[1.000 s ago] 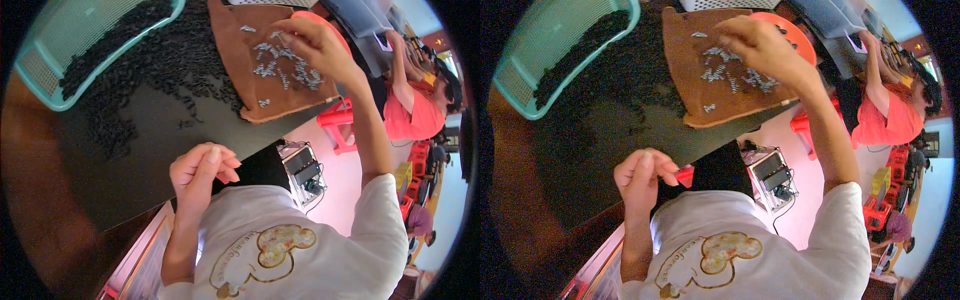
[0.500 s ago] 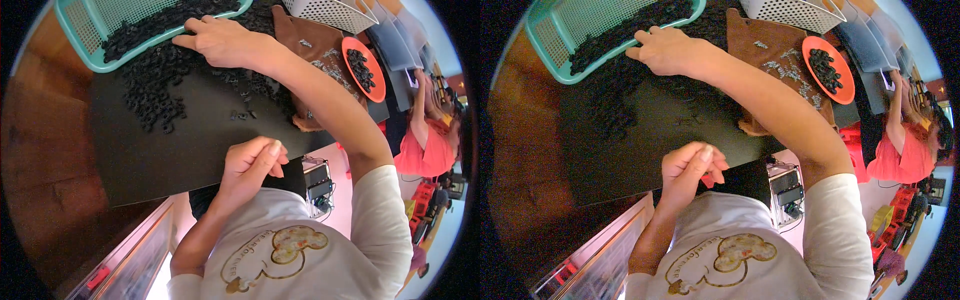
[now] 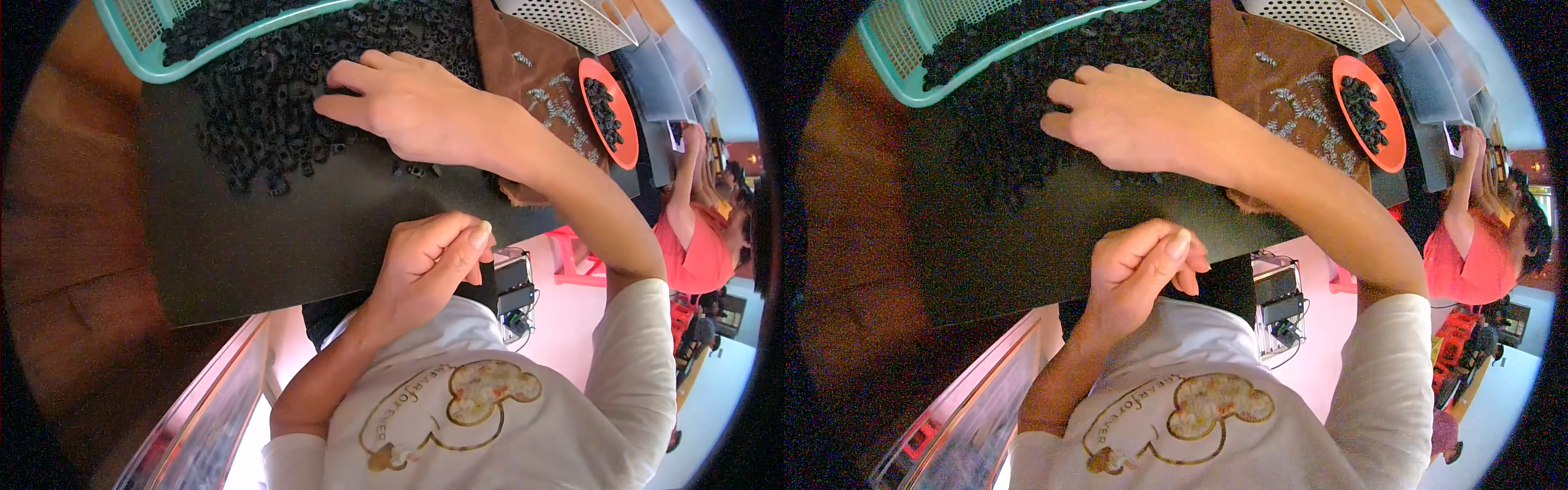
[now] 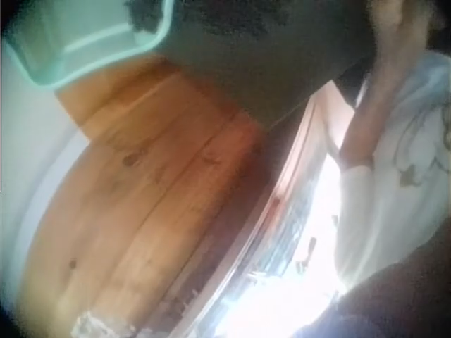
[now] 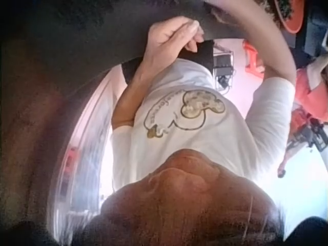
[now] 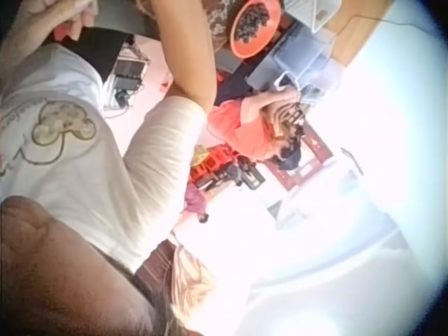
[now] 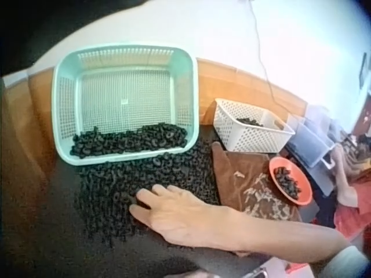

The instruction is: Manually assembling small black plastic components with silver metal inserts at a workbench.

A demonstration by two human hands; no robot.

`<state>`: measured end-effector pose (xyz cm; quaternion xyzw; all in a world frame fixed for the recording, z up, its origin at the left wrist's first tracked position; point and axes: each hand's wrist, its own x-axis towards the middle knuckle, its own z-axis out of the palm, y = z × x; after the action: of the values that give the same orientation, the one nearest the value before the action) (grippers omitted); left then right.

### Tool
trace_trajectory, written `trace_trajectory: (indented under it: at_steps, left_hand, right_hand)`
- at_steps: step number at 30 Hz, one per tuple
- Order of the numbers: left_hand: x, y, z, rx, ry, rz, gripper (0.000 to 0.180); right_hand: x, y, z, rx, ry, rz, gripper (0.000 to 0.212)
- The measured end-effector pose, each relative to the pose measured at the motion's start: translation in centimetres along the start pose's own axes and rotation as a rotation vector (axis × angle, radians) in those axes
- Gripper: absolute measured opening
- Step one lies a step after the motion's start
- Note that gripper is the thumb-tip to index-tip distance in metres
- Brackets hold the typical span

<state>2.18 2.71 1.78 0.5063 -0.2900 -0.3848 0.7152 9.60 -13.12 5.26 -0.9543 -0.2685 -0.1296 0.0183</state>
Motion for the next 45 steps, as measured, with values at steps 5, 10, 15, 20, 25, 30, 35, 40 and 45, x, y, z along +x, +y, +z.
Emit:
trace_trajectory:
  at_steps: [5, 10, 15, 20, 25, 30, 35, 40, 45]
  left_hand:
    - [-0.2, 0.0, 0.0, 0.012, 0.004, -0.018, 0.03]
    - [-0.3, -0.2, 0.1, 0.094, -0.029, -0.008, 0.028]
    - [-0.3, -0.4, 0.4, 0.27, -0.018, 0.131, 0.024]
    - [-0.4, -0.8, 0.5, 0.281, -0.016, 0.146, 0.022]
    - [-0.4, -0.6, 0.7, 0.332, 0.005, 0.15, 0.023]
    - [-0.4, -0.7, 0.7, 0.299, 0.027, 0.186, 0.022]
    - [-0.2, -0.9, 0.5, 0.291, 0.009, 0.194, 0.022]
    - [-0.5, -0.3, 0.6, 0.204, 0.021, 0.101, 0.023]
    - [-0.7, -0.8, 0.7, -0.061, 0.146, 0.05, 0.019]
  right_hand:
    - [-2.6, -0.8, -2.4, 0.092, -0.102, 0.001, 0.049]
    - [-5.6, -0.5, -4.3, 0.182, 0.023, 0.037, 0.037]
    - [-8.0, -0.3, -5.0, 0.275, -0.008, 0.21, 0.036]
    - [-8.9, -0.3, -3.9, 0.314, -0.045, 0.203, 0.028]
    - [-5.7, -1.4, -2.5, 0.24, 0.09, 0.131, 0.015]
    - [-3.4, -1.2, -1.2, 0.177, 0.023, 0.046, 0.013]
    - [-3.9, -0.2, -1.0, 0.185, 0.068, 0.054, 0.015]
    - [-6.0, -0.8, -2.2, 0.324, 0.219, 0.112, 0.037]
    - [-8.6, -2.2, -4.2, 0.469, 0.273, 0.21, 0.042]
